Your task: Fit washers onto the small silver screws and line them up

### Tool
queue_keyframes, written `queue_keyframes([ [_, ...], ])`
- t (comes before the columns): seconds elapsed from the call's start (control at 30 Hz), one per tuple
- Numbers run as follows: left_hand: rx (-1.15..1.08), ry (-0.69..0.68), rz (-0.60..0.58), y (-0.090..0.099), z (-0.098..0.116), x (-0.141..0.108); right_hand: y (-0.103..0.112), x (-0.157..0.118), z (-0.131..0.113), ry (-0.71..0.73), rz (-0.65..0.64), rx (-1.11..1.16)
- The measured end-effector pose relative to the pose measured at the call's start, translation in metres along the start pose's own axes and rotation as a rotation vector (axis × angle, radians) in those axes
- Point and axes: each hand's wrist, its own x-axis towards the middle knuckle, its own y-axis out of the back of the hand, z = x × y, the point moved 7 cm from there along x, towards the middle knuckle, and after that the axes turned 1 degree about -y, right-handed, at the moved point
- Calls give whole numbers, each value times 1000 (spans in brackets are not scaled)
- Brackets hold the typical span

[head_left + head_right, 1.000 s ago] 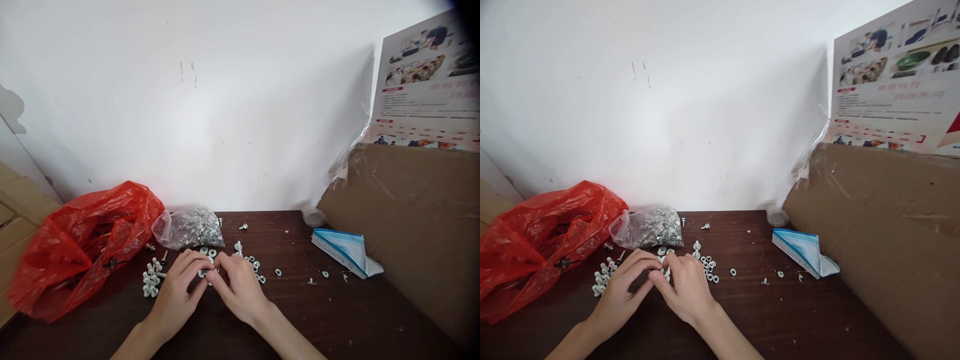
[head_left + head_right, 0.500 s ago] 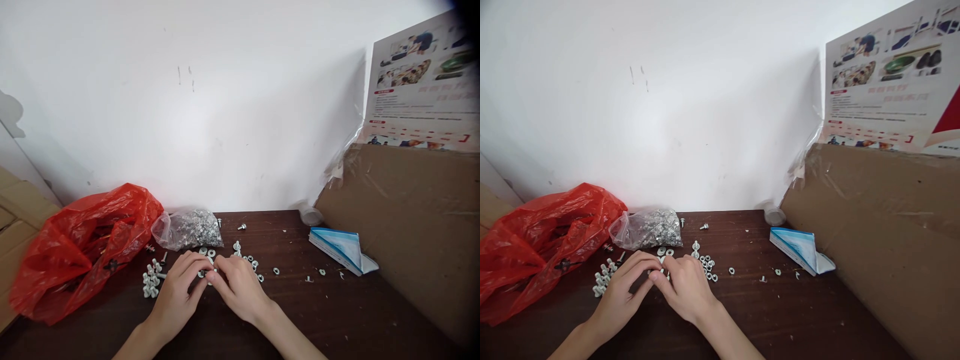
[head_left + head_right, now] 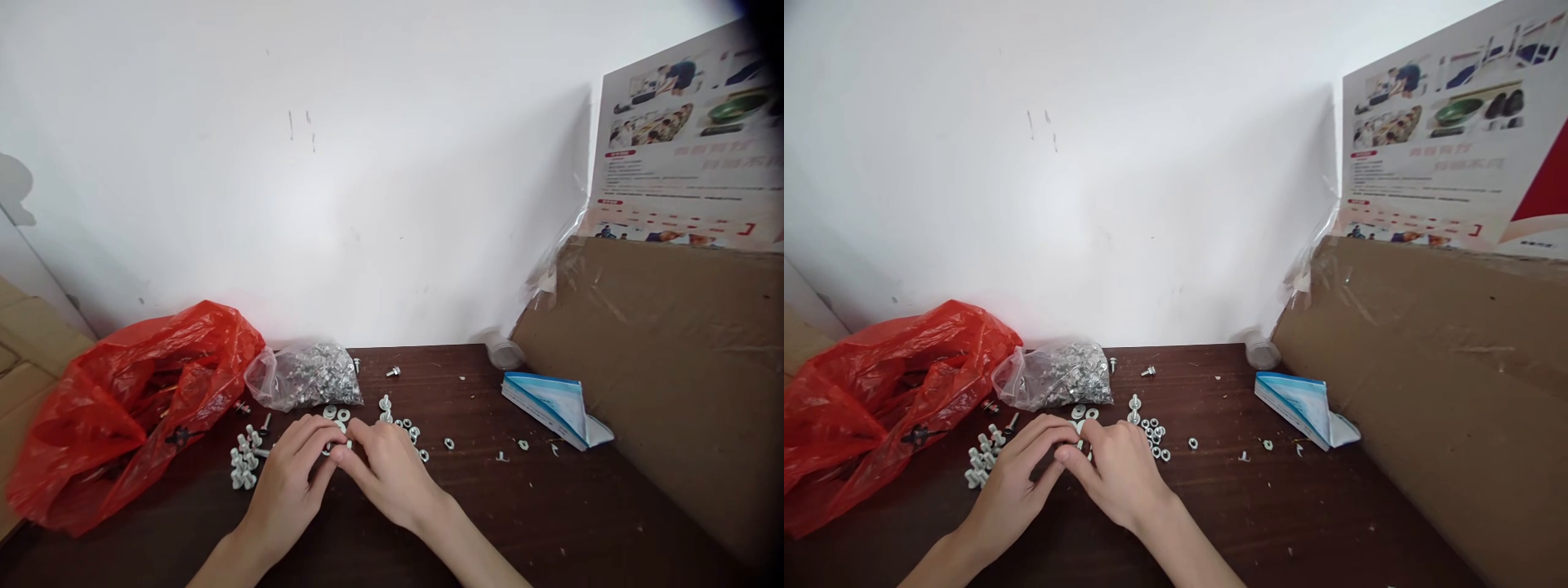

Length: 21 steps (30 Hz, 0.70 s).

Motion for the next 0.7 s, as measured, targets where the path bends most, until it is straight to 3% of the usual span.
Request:
queue_keyframes([
  [0.7, -24, 42, -23, -7, -8, -5, -7, 0, 4, -62, -102, -13],
])
